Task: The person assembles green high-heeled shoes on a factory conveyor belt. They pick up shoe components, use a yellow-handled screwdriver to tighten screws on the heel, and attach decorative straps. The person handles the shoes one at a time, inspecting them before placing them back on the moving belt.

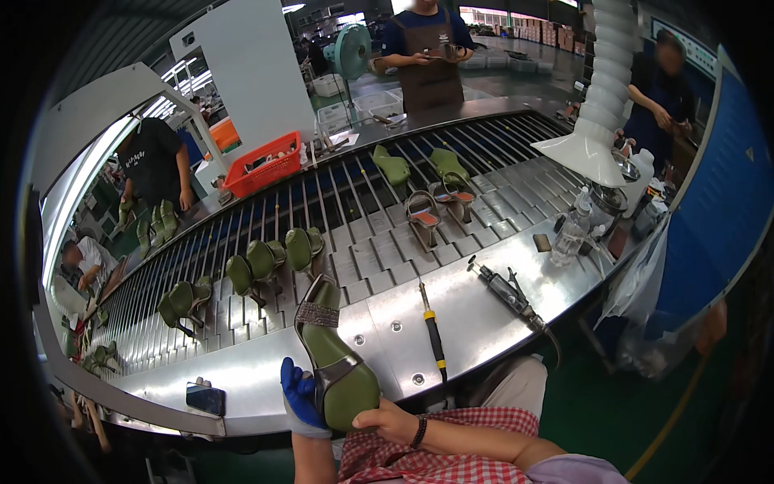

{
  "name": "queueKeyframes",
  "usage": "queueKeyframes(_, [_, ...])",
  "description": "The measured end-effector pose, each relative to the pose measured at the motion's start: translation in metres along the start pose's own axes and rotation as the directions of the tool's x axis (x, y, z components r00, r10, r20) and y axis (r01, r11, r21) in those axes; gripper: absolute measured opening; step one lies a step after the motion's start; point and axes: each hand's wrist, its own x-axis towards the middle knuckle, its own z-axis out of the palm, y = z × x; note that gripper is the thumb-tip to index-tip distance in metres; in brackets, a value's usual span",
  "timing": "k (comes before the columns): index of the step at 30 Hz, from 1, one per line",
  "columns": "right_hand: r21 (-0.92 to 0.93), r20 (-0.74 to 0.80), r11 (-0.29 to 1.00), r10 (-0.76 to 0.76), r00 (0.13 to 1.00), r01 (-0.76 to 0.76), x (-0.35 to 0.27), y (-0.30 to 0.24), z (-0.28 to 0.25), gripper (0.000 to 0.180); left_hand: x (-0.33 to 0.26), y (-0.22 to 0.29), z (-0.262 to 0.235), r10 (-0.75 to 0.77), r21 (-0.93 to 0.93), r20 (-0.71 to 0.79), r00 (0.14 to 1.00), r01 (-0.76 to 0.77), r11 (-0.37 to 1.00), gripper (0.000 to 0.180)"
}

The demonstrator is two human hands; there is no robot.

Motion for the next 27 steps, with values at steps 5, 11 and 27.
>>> queueKeyframes(5, [-0.399, -0.017, 0.917, 0.013, 1.0, -0.019, 0.0, -0.017, -0.007, 0.048, 0.003, -0.005, -0.002, -0.131, -0.077, -0.069, 0.989, 0.125, 0.989, 0.04])
queueKeyframes(11, [0.009, -0.134, 1.0, 0.015, 0.991, -0.014, -0.006, 0.001, 0.008, 0.044, 0.005, 0.002, -0.016, -0.201, -0.023, -0.013, 0.98, 0.2, 0.979, 0.036])
queueKeyframes(27, [0.298, -0.066, 0.954, 0.017, 0.998, 0.004, 0.014, -0.014, 0.035, 0.043, 0.041, 0.014, -0.01, -0.298, -0.163, 0.167, 0.94, 0.324, 0.932, 0.035])
